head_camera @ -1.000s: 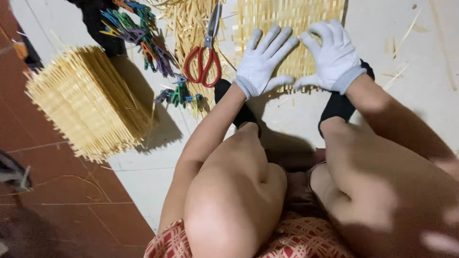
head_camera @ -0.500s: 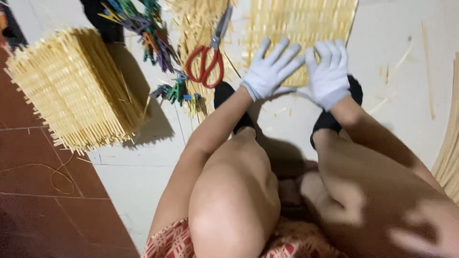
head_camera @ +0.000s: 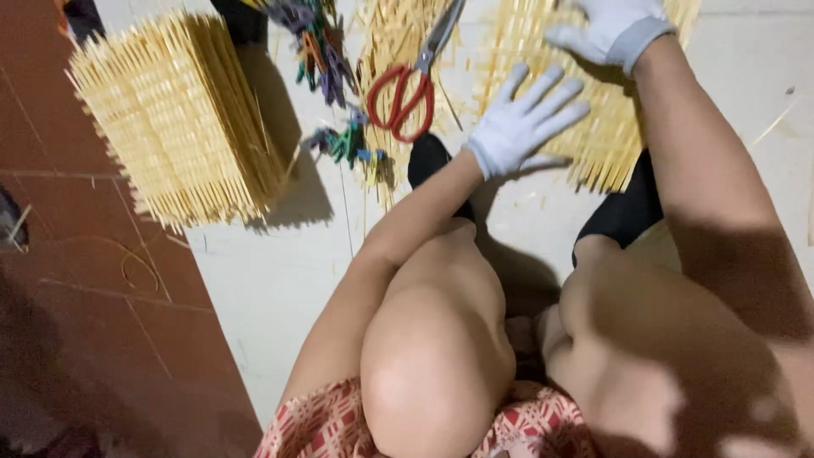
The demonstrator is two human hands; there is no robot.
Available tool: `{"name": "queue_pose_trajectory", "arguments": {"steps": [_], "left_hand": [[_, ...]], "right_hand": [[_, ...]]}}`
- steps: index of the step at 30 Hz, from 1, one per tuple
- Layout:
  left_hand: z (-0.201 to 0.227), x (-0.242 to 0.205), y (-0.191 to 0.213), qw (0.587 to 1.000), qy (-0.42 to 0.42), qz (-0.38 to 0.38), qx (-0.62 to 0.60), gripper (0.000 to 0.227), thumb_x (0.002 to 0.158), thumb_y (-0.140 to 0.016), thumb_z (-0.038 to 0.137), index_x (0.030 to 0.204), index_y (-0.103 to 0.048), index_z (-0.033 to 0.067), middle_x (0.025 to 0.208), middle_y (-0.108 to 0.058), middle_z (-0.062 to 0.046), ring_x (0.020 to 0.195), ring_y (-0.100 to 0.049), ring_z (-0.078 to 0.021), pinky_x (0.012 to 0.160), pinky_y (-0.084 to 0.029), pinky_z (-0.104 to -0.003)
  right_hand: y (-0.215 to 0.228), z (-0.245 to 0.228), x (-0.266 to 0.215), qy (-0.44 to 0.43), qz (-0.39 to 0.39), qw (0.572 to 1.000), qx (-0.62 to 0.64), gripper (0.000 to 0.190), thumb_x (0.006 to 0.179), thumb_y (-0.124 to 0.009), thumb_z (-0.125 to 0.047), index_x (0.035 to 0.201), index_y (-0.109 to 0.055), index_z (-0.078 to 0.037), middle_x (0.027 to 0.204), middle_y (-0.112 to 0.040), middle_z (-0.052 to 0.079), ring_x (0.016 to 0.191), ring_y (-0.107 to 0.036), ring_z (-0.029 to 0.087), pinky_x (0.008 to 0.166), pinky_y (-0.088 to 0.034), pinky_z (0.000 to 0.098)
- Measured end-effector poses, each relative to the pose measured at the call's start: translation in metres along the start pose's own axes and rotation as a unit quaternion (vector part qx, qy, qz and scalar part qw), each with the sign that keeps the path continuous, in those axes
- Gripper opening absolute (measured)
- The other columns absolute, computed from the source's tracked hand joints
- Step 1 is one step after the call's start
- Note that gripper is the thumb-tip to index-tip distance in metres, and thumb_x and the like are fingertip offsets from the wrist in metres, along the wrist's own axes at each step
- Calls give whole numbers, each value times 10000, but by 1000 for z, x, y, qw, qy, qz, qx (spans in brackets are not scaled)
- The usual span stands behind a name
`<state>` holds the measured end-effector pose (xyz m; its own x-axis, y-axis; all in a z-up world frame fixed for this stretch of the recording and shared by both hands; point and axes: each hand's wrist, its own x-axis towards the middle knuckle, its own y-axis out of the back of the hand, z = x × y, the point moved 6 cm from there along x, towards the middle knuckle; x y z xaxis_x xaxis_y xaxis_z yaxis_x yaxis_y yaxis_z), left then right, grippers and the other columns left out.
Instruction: The recorder uses scissors and clips to trim and assemble a circular woven bamboo base.
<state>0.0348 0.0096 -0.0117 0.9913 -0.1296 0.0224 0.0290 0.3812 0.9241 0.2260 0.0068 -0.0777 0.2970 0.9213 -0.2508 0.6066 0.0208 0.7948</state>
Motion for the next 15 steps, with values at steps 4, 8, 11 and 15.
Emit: {"name": "queue_pose_trajectory", "arguments": {"steps": [4,8,11,15], "left_hand": [[-9,10,10,1000,3,14,-3,855,938,-594,740,1575,-382,211,1637,-357,-121,1520,-313,-388,1227,-195,-667],[-4,13,21,1000,6,-16,-5,885,920,-588,756,1580,-372,207,1634,-354,-127,1513,-321,-394,1227,-190,-665],[-3,9,27,1000,12,-17,-21,918,879,-569,790,1550,-406,185,1604,-375,-134,1485,-341,-395,1210,-191,-657],[-20,25,15,995,50,48,-72,465,948,-607,467,1361,-604,252,1463,-558,-55,1375,-504,-321,1159,-346,-541]], "right_hand": [[5,5,13,-66,-122,990,10,591,911,-654,-590,1291,-708,-141,1147,-695,261,1032,-649,459,918,-501,560],[59,-65,-53,107,171,974,-99,512,985,-776,-475,1304,-641,-97,1176,-655,182,1148,-653,415,1029,-504,525],[76,-84,-120,43,333,941,-36,565,957,-876,-215,1386,-537,-72,1300,-594,147,1150,-627,384,1073,-521,489],[30,-12,-155,-235,260,932,94,512,916,-861,-174,1265,-508,-48,1066,-653,157,907,-663,317,812,-533,454]]}}
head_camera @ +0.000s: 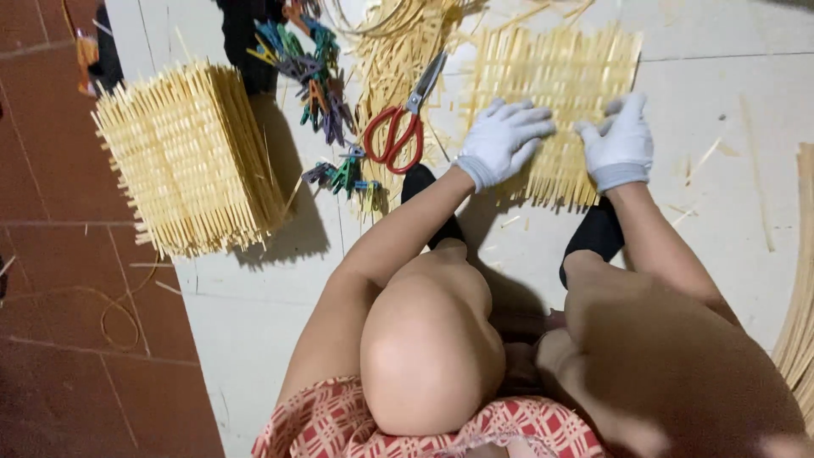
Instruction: The recorder uses scissors and clips to trim and assemble a circular woven bamboo base.
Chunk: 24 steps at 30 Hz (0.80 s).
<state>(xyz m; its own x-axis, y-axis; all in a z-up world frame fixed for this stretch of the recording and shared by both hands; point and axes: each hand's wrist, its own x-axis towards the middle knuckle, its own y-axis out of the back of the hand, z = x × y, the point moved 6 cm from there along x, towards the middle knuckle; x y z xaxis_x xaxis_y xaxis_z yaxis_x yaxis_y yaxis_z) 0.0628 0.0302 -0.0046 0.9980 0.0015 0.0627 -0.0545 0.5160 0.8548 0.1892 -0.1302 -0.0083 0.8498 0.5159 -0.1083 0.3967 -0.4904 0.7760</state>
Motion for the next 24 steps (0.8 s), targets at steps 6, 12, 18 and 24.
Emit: {"name": "queue_pose_trajectory", "arguments": {"steps": [6,12,18,24], "left_hand": [[-32,11,13,981,185,46,-28,242,774,-763,104,988,-658,145,994,-654,-141,953,-647,-359,822,-526,-452],[-88,-10,-6,907,382,64,-166,514,735,-948,258,987,-575,9,902,-627,-182,845,-630,-362,758,-541,-436],[-105,-9,-42,607,293,97,-733,631,746,-851,-6,1322,-596,29,1196,-719,-77,1022,-689,-185,784,-536,-319],[-120,-15,-72,634,321,113,-694,540,692,-904,4,1150,-618,6,1033,-675,-62,927,-649,-206,785,-558,-352]], "right_hand": [[-18,51,6,-95,-25,995,16,620,828,-966,-282,1153,-499,-35,805,-623,91,738,-629,278,705,-532,439],[-45,86,20,-212,-202,913,284,539,894,-867,-166,1160,-414,-45,746,-546,53,524,-545,121,435,-452,318],[-64,73,29,-285,-336,721,535,471,867,-662,-10,1288,-508,-154,755,-541,-53,370,-302,11,315,-191,218],[-53,78,18,-251,-271,823,432,432,892,-714,-12,1246,-487,-112,769,-497,-40,463,-389,50,391,-295,267]]}}
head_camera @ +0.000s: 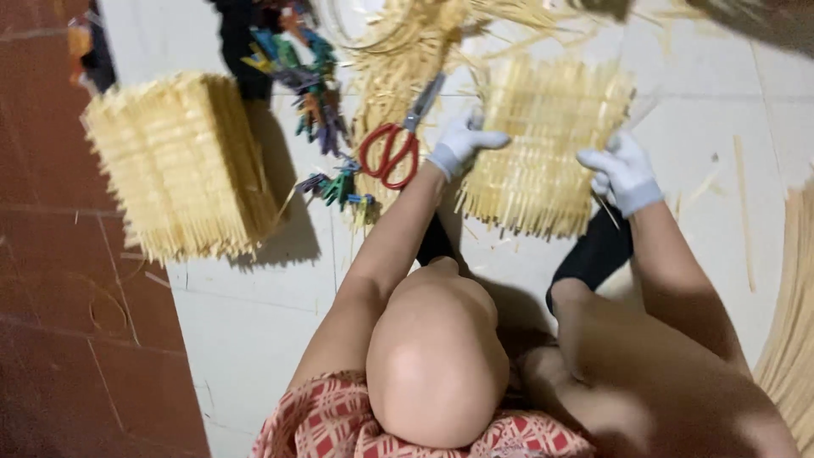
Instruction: The recorder uses scissors and clips to trim and assemble a circular woven bamboo base.
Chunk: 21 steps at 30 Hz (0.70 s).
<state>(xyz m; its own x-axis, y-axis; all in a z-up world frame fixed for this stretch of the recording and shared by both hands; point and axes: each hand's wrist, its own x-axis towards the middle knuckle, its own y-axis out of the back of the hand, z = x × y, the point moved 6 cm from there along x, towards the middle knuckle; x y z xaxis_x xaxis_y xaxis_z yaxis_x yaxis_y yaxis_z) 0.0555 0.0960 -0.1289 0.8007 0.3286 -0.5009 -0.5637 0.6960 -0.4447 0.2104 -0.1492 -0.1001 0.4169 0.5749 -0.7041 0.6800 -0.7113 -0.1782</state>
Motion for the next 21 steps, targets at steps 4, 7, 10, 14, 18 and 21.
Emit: {"name": "queue_pose_trajectory", "arguments": {"steps": [4,7,10,14,18,21], "left_hand": [[78,-55,-38,861,-78,181,469,496,675,-903,347,953,-620,49,841,-672,-136,800,-662,-304,720,-540,-419],[72,-64,-49,779,-220,173,561,464,794,-774,422,1104,-618,114,1002,-694,-133,960,-665,-343,837,-532,-471],[98,-76,-72,743,-176,156,627,477,822,-731,392,1239,-656,173,1066,-682,-157,996,-654,-358,800,-530,-492],[101,-41,-21,786,-242,118,556,437,783,-756,388,1153,-693,163,1091,-701,-148,1032,-661,-354,879,-539,-458],[161,-32,79,755,-220,358,504,290,945,-590,208,1212,-697,174,1106,-665,-162,984,-676,-367,875,-546,-466],[195,-6,113,669,-243,358,604,293,871,-651,213,1159,-689,177,1108,-613,-172,959,-652,-399,829,-535,-499]], "right_hand": [[-7,-23,-39,253,232,865,-365,530,862,-957,-224,1110,-532,-27,915,-625,81,763,-598,247,655,-531,381],[-82,-75,-83,386,190,694,-577,253,1000,-714,-121,1240,-631,-122,1166,-642,163,968,-665,359,772,-532,456],[-103,-61,-74,328,60,682,-651,553,956,-627,-79,1435,-648,-355,1172,-630,125,982,-669,353,795,-550,468],[-107,-68,-66,316,86,667,-670,631,831,-625,-105,1397,-632,-384,1180,-613,139,989,-665,353,795,-559,471],[-114,-64,-62,258,81,657,-703,527,875,-617,-133,1335,-652,-387,1192,-609,119,1001,-665,340,773,-557,481],[-120,-66,-61,233,85,638,-729,491,879,-622,-156,1324,-630,-361,1210,-610,112,1010,-669,333,775,-560,477]]}}
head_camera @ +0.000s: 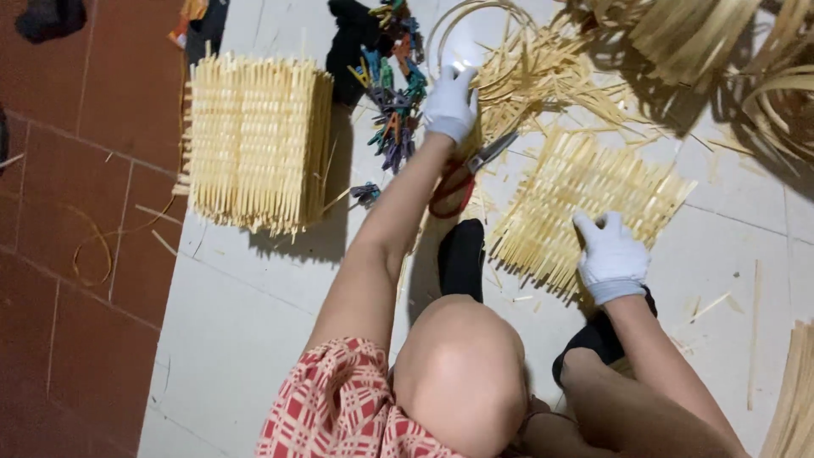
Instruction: The recorder uses scissors and clips to trim and assemble a circular woven bamboo base.
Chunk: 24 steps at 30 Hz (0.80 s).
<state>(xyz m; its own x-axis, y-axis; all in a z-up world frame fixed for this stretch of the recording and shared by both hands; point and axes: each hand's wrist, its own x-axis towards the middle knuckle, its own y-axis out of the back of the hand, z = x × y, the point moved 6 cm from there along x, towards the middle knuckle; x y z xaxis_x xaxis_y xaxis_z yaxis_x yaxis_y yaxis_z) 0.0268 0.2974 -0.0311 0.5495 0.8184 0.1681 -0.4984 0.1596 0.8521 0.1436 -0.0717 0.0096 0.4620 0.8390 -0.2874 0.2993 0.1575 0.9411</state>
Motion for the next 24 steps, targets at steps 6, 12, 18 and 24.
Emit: {"name": "queue_pose_trajectory", "arguments": {"steps": [6,12,18,24], "left_hand": [[8,26,2,986,-33,-139,85,155,930,-651,197,1072,-709,173,1091,-679,-121,871,-687,-336,764,-564,-418],[32,-4,125,969,-53,127,-203,242,972,-633,61,1191,-731,92,973,-759,-43,758,-691,-102,673,-580,-242],[81,-99,180,781,99,-252,-563,243,970,-736,216,1090,-698,8,848,-694,-60,597,-591,-86,510,-467,-233],[97,-179,123,514,235,-400,-721,311,919,-774,257,1089,-633,39,815,-653,-43,503,-482,-72,430,-415,-225]], "right_hand": [[0,-12,-5,-1,-30,999,-16,578,842,-603,-138,1402,-544,-267,1210,-609,125,1007,-677,328,718,-564,480],[1,-10,-2,23,-32,999,-30,544,859,-613,-165,1396,-547,-222,1170,-619,123,1014,-689,318,730,-569,492],[56,18,0,76,46,972,215,441,968,-618,-322,1372,-610,-146,1133,-613,173,902,-638,330,778,-545,469],[116,19,-36,22,-53,739,671,405,1064,-475,-318,1355,-584,-58,1047,-641,23,682,-520,57,607,-448,219]]}}
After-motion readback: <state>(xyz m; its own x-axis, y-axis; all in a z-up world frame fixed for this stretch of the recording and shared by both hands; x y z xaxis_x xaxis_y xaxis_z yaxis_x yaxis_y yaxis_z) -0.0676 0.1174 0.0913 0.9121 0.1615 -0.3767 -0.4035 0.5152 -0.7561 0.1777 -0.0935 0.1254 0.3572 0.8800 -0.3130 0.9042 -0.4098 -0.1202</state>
